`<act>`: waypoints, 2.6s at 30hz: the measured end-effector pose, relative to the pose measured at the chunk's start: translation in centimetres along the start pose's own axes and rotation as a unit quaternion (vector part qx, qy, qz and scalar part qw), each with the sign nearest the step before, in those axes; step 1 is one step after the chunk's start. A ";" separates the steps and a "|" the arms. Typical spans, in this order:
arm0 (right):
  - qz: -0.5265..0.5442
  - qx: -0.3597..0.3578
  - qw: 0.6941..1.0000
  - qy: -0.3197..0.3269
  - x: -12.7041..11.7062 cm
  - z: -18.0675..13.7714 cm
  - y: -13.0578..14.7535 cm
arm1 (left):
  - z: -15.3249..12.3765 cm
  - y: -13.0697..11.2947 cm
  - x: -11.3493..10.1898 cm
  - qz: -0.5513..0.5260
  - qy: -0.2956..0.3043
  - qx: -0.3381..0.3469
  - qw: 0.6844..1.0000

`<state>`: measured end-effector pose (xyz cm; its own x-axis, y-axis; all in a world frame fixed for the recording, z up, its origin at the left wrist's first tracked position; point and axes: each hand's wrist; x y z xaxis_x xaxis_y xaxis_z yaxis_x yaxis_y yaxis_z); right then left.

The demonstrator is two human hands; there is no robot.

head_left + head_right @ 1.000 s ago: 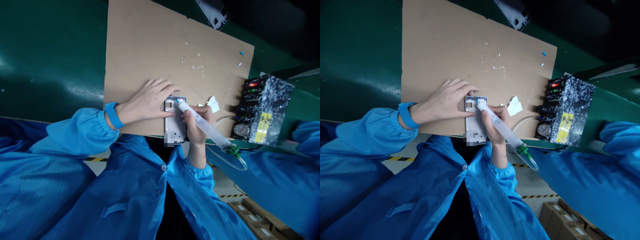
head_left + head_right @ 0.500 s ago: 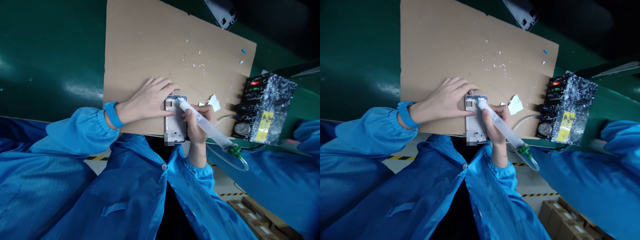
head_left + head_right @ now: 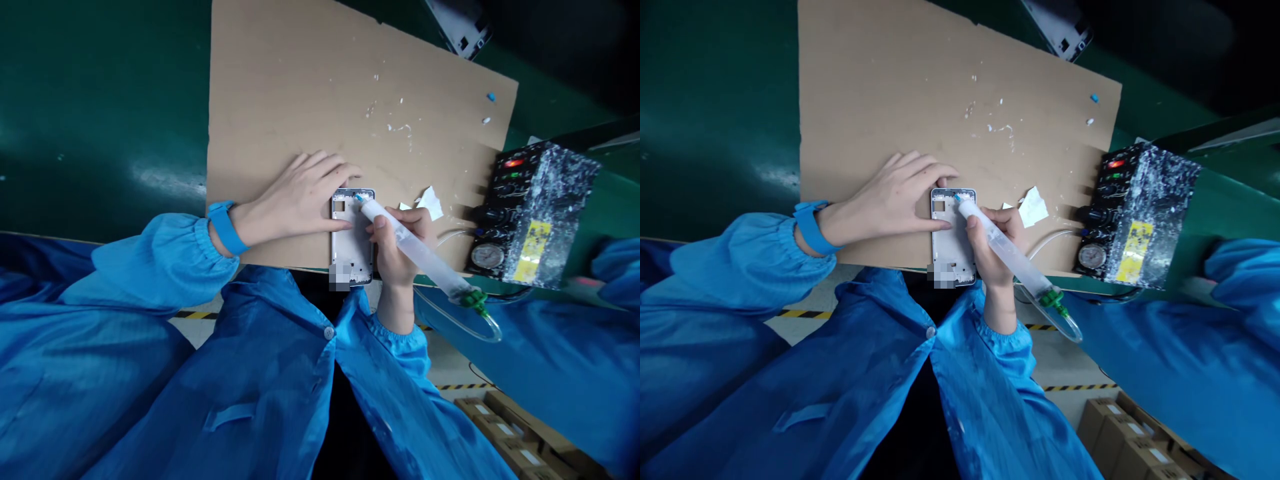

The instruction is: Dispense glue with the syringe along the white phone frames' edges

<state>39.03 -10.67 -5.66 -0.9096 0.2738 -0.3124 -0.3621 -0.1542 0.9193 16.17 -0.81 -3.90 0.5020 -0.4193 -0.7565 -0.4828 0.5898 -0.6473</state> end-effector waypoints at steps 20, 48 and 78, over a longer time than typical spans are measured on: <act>-0.010 0.027 1.000 -0.005 0.0 0.0 0.7 | 0.0 -0.1 -0.1 -0.005 0.006 -0.006 1.000; 0.008 0.014 1.000 -0.012 0.2 0.1 0.7 | 0.0 -0.3 -0.2 -0.004 0.000 -0.007 1.000; -0.007 0.035 0.999 -0.017 0.0 -0.2 0.8 | 0.0 -0.2 -0.2 -0.007 -0.003 -0.007 1.000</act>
<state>38.72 -10.98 -5.00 -0.8966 0.3083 -0.3180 -0.3587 -0.0844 0.9296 16.18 -0.82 -3.63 0.5134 -0.4235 -0.7463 -0.4852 0.5741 -0.6595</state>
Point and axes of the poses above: each hand's wrist, its own z-axis towards the middle knuckle, its own x-axis out of the palm, y = z × x, and after that the axes turned 4 degrees about y, right-handed
